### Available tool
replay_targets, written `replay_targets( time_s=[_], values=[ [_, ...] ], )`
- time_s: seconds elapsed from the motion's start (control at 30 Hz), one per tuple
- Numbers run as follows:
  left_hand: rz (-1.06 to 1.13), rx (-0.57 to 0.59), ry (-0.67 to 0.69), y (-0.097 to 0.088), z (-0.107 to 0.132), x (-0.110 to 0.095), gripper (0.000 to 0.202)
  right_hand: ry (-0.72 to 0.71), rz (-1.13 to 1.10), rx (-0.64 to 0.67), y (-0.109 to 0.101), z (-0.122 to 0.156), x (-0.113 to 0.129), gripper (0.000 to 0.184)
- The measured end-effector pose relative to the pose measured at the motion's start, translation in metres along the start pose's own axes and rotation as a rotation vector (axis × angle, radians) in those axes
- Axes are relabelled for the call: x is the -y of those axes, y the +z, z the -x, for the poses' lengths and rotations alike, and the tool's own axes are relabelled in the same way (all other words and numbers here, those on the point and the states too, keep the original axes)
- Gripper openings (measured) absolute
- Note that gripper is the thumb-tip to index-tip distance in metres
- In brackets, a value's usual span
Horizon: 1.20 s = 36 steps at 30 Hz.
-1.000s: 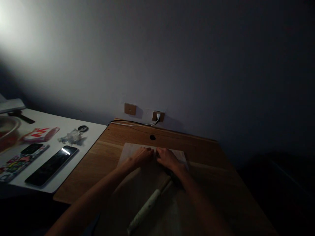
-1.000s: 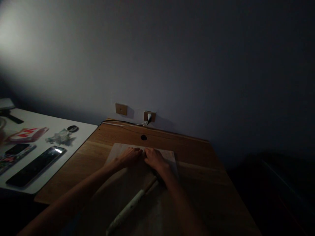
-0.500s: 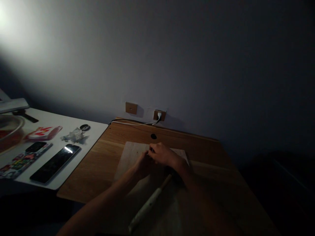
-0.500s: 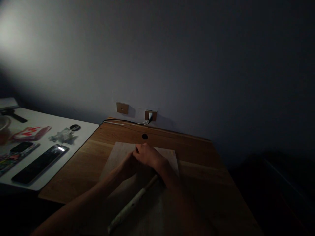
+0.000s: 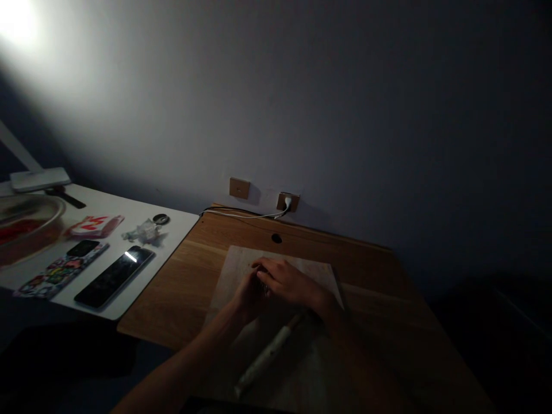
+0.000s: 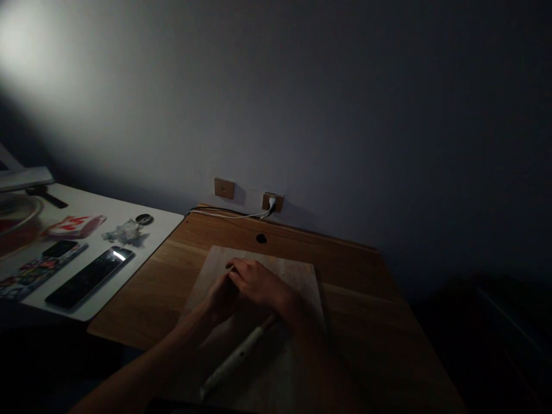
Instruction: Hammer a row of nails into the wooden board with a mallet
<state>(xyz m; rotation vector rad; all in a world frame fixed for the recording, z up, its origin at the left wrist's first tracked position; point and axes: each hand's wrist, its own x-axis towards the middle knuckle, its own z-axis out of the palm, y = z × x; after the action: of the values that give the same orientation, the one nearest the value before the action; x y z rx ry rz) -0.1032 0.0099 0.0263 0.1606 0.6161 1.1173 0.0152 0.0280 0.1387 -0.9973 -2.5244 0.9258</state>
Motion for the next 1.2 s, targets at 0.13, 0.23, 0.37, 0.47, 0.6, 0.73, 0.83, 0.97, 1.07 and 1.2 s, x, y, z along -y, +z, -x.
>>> replay_targets(
  time_s=[0.13, 0.23, 0.37, 0.47, 0.6, 0.73, 0.83, 0.97, 1.07, 1.2],
  values=[
    [-0.143, -0.127, -0.02, -0.005, 0.0, -0.005, 0.012, 0.033, -0.128, -0.267, 0.002, 0.024, -0.013, 0.023],
    [-0.519, -0.054, 0.001, -0.009, 0.005, -0.009, 0.017, 0.132, -0.209, -0.439, 0.007, 0.051, -0.027, 0.023],
    [-1.117, 0.122, 0.223, -0.012, 0.012, -0.011, 0.019, 0.288, -0.221, -0.595, 0.017, 0.096, -0.052, 0.028],
    [-1.247, 0.177, 0.445, -0.014, 0.013, -0.008, 0.015, 0.429, -0.232, -0.665, 0.025, 0.13, -0.074, 0.033],
    [-1.433, 0.325, 0.603, -0.018, 0.022, -0.007, 0.006, 0.532, -0.099, -0.796, 0.04, 0.172, -0.103, 0.036],
    [-1.612, 0.487, 0.603, -0.023, 0.045, -0.016, 0.039, 0.558, 0.146, -0.825, 0.066, 0.206, -0.125, 0.041],
    [-1.753, 0.456, 0.614, -0.036, 0.064, -0.026, 0.053, 0.644, 0.235, -0.84, 0.087, 0.217, -0.131, 0.046],
    [-1.933, 0.148, 0.762, -0.074, 0.083, -0.044, 0.041, 0.668, 0.168, -0.872, 0.102, 0.213, -0.13, 0.05],
    [-1.965, -0.147, 0.794, -0.107, 0.098, -0.067, 0.036, 0.712, 0.04, -0.88, 0.104, 0.201, -0.124, 0.053],
    [-1.979, -0.439, 0.776, -0.137, 0.121, -0.104, 0.043, 0.713, -0.08, -0.871, 0.113, 0.177, -0.112, 0.056]
  ],
)
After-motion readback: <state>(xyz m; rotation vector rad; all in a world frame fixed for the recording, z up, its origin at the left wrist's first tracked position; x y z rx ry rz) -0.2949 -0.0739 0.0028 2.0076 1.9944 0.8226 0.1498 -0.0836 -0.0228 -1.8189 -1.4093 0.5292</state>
